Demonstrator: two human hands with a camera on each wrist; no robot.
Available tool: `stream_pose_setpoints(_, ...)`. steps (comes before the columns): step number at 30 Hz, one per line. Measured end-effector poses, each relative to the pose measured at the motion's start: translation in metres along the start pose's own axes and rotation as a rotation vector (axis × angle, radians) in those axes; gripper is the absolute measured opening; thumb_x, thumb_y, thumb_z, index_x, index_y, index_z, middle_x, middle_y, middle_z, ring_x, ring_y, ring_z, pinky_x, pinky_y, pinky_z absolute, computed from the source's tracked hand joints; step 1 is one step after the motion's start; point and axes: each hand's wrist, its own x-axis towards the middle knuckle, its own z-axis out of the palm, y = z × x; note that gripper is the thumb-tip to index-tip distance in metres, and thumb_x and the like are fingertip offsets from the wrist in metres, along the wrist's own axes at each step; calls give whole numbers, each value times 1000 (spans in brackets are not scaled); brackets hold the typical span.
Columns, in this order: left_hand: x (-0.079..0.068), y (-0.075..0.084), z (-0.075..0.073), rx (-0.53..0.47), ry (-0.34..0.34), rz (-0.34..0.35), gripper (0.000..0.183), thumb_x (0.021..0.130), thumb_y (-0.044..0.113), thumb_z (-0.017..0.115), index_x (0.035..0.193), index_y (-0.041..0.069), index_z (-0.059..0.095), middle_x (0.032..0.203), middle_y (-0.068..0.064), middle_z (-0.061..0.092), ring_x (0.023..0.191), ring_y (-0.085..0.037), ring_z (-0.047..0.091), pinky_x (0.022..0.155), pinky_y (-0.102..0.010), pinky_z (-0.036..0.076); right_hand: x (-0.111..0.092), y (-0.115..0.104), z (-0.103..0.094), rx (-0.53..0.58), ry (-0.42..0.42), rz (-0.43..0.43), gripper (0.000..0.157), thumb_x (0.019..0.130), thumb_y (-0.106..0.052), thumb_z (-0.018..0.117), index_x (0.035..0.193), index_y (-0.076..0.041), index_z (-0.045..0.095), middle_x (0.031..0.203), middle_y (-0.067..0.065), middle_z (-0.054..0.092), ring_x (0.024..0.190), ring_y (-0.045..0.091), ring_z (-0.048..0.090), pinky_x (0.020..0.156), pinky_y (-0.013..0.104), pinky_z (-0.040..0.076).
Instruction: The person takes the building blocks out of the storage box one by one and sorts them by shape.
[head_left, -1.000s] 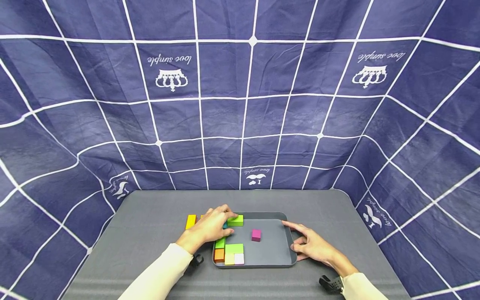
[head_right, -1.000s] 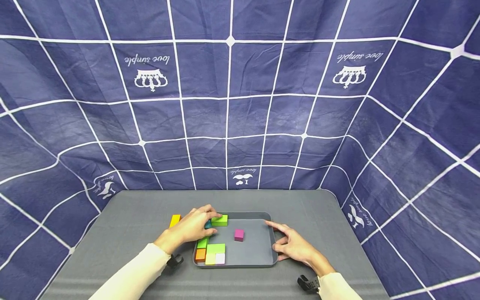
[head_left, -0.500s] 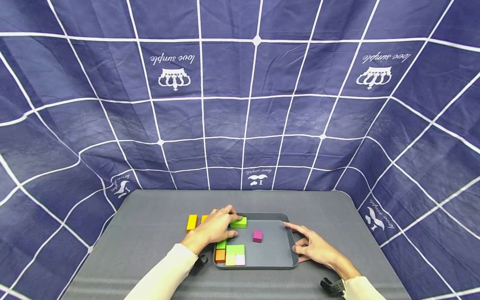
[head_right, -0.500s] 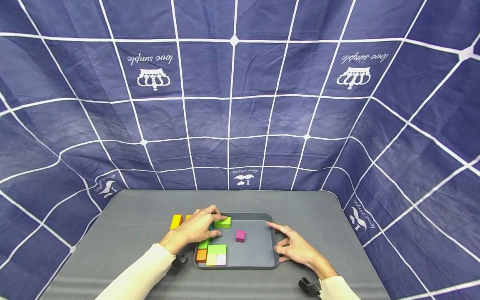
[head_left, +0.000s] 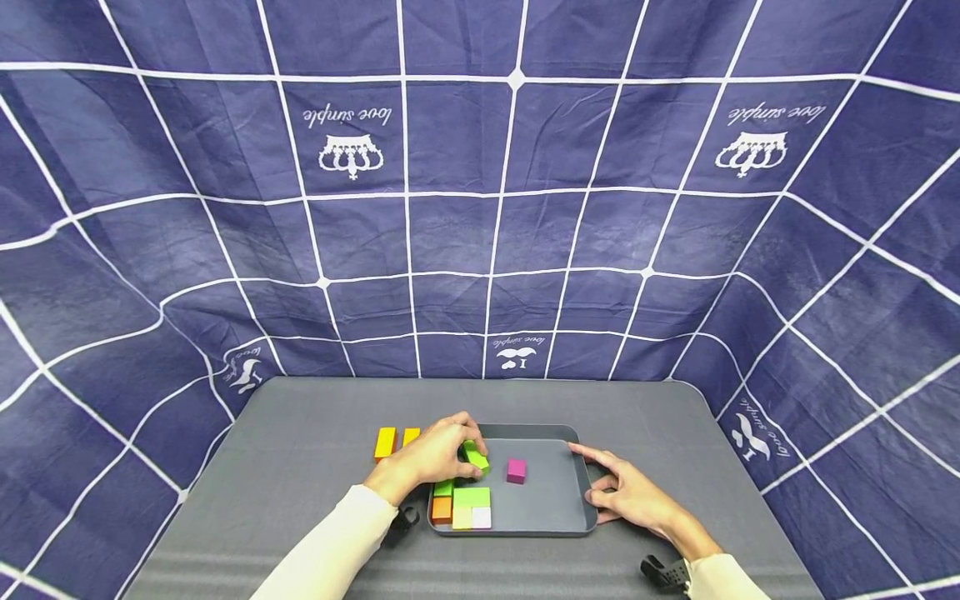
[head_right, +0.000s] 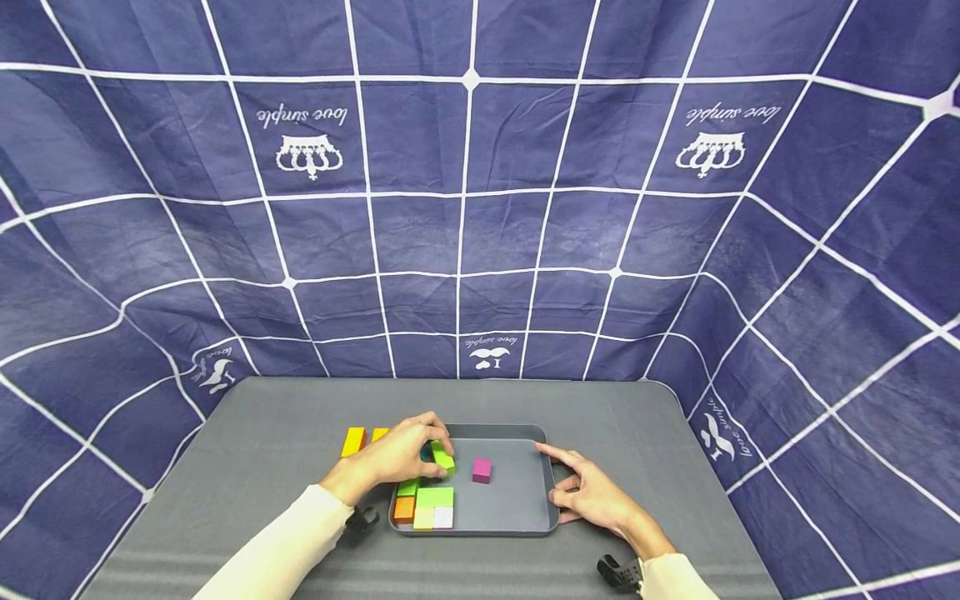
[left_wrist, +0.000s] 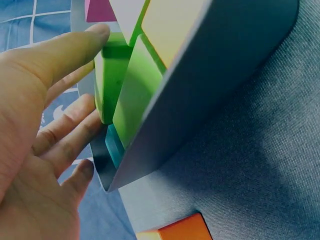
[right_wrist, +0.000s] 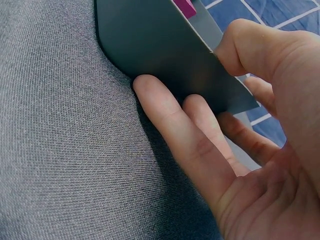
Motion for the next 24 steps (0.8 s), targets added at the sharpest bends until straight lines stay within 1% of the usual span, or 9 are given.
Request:
stream_pose_setpoints(3,-1,1,1,3,-1,3,34,90,26,104,119,18,87,129,-1,72,122,-28,73,112,-49,63,0,1,0,2,-5,-7,87,104,3,77,181,-9,39,139,35,51,100,18,78,80,44,74)
stream_pose_setpoints(8,-5,1,3,18,0,-34,50,89,28,105,133,16,85,132,-4,71,123,-28,73,114,-51,63,0,2,-1,1,-9,-14,87,104,3,77,181,-9,38,140,35,50,102,20,79,80,44,74)
stream_pose_setpoints(13,-6,2,4,35,-6,-54,50,90,27,104,134,17,84,134,-5,73,125,-30,73,118,-55,61,-1,2,-1,-1,-3,-16,87,104,3,77,181,-9,38,143,36,48,102,19,79,79,43,74)
stream_pose_setpoints(19,-8,2,5,24,7,-29,46,92,22,101,133,14,84,133,-6,75,123,-31,75,116,-54,63,-1,1,0,6,-5,-18,87,103,3,77,180,-7,38,143,36,49,102,19,79,78,42,74)
stream_pose_setpoints(24,-11,2,5,5,24,-8,44,93,19,100,133,12,84,133,-5,76,122,-29,76,113,-51,64,-1,1,0,3,-2,-23,87,104,3,77,181,-8,39,144,36,47,102,19,79,78,42,74)
